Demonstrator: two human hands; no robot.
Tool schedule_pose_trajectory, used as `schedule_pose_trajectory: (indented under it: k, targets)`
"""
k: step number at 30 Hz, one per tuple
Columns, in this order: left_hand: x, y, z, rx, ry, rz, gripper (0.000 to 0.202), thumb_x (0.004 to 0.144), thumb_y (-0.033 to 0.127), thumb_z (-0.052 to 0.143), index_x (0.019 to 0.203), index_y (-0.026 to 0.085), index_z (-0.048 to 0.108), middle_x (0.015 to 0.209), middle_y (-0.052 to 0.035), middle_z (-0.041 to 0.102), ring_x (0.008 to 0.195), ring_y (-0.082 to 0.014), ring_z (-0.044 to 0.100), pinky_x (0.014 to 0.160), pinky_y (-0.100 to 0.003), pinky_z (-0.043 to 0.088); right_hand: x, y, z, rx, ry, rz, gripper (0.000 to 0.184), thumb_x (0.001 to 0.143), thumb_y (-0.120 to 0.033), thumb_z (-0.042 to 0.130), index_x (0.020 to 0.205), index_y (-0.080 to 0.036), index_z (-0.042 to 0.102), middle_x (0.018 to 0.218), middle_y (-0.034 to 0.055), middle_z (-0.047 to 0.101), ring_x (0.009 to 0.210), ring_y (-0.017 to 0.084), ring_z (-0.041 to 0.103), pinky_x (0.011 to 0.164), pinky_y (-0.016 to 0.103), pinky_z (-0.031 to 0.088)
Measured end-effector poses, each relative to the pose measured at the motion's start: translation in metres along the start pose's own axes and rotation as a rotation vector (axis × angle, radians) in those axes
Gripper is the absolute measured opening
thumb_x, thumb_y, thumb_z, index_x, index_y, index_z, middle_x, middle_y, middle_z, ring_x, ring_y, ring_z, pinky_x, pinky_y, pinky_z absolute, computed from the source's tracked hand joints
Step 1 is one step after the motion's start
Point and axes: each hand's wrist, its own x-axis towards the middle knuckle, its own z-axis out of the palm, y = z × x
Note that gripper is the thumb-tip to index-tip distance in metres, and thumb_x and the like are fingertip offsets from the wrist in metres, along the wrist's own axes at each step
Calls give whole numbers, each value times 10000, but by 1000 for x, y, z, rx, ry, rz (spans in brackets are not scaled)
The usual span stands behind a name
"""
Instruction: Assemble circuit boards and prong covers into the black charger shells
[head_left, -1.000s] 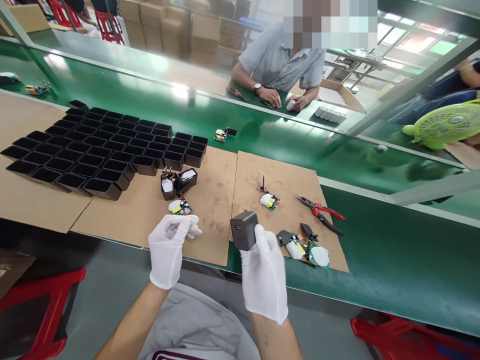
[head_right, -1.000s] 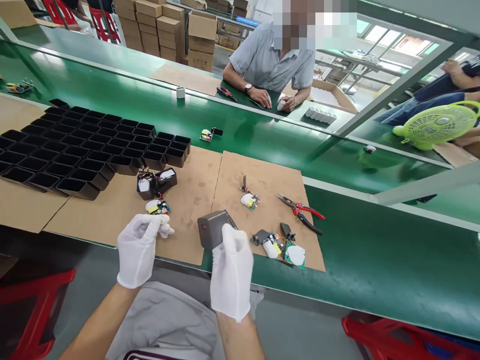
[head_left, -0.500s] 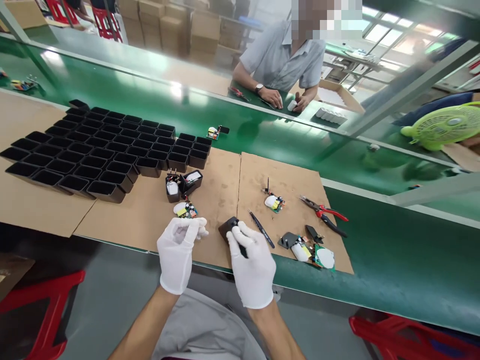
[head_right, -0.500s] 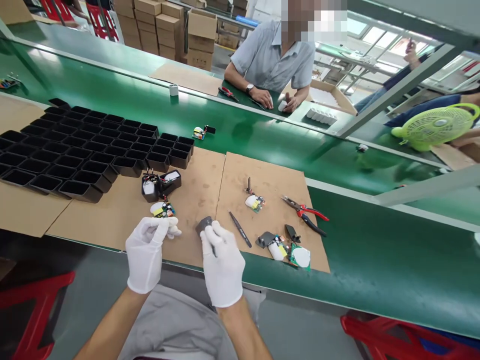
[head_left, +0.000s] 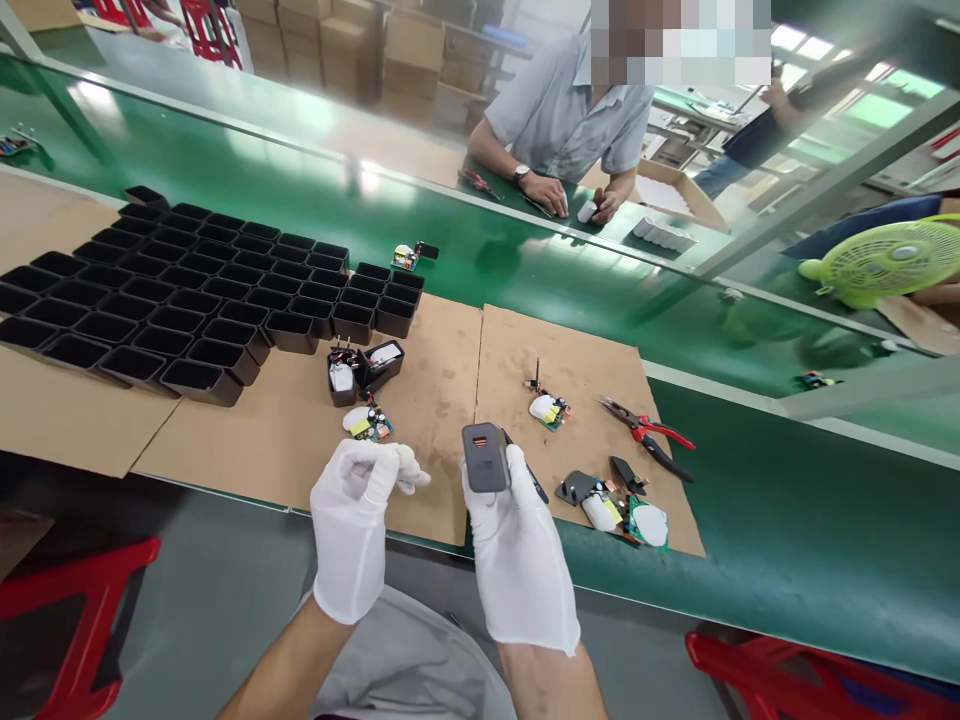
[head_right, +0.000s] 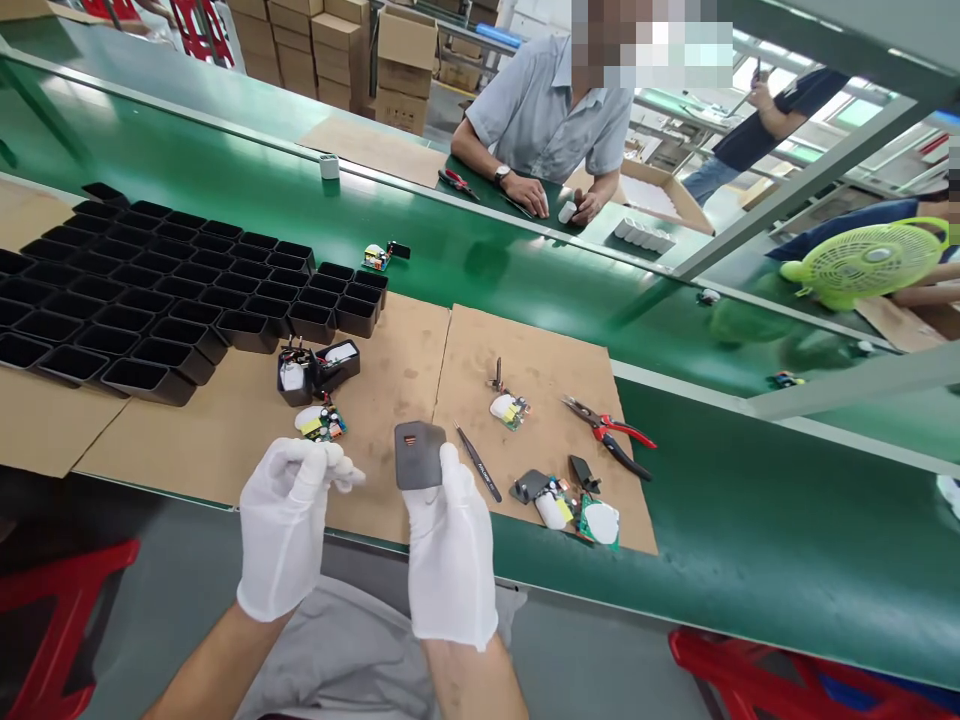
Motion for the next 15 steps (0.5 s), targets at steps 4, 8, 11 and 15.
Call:
schedule_pose_trajectory:
  k: [4,8,11,15]
  targets:
    - [8,-3,-3,-82,-49,-108,427,926,552,754,756,163,703,537,18,641,469,-99,613,484,-191,492,26,4,15,-100,182,-124,151,1006,-356,683,967,-228,612,1081,82,711,995,229,732,871,386,611]
    - [18,-9,-5,-69,79,-193,497,966,635,656,926,150,755,385,58,505,312,-42,384,366,-141,306,45,7,29,-94,135,-317,214,946,-346,764,870,-248,589,1039,63,711,958,216,742,833,348,622]
    - [25,-12,-3,-50,126,-248,561,973,662,624,1153,147,756,335,75,450,300,-40,319,361,-129,266,54,4,27,-153,59,-341,320,977,-472,718,1145,-222,613,1067,83,682,916,217,751,818,360,642]
    - [26,-14,2,-58,140,-281,616,871,739,699,944,133,783,304,42,453,285,-39,312,345,-125,225,68,-3,17,-339,-75,-328,387,1045,-589,548,1184,-235,622,996,42,663,771,180,740,686,313,626]
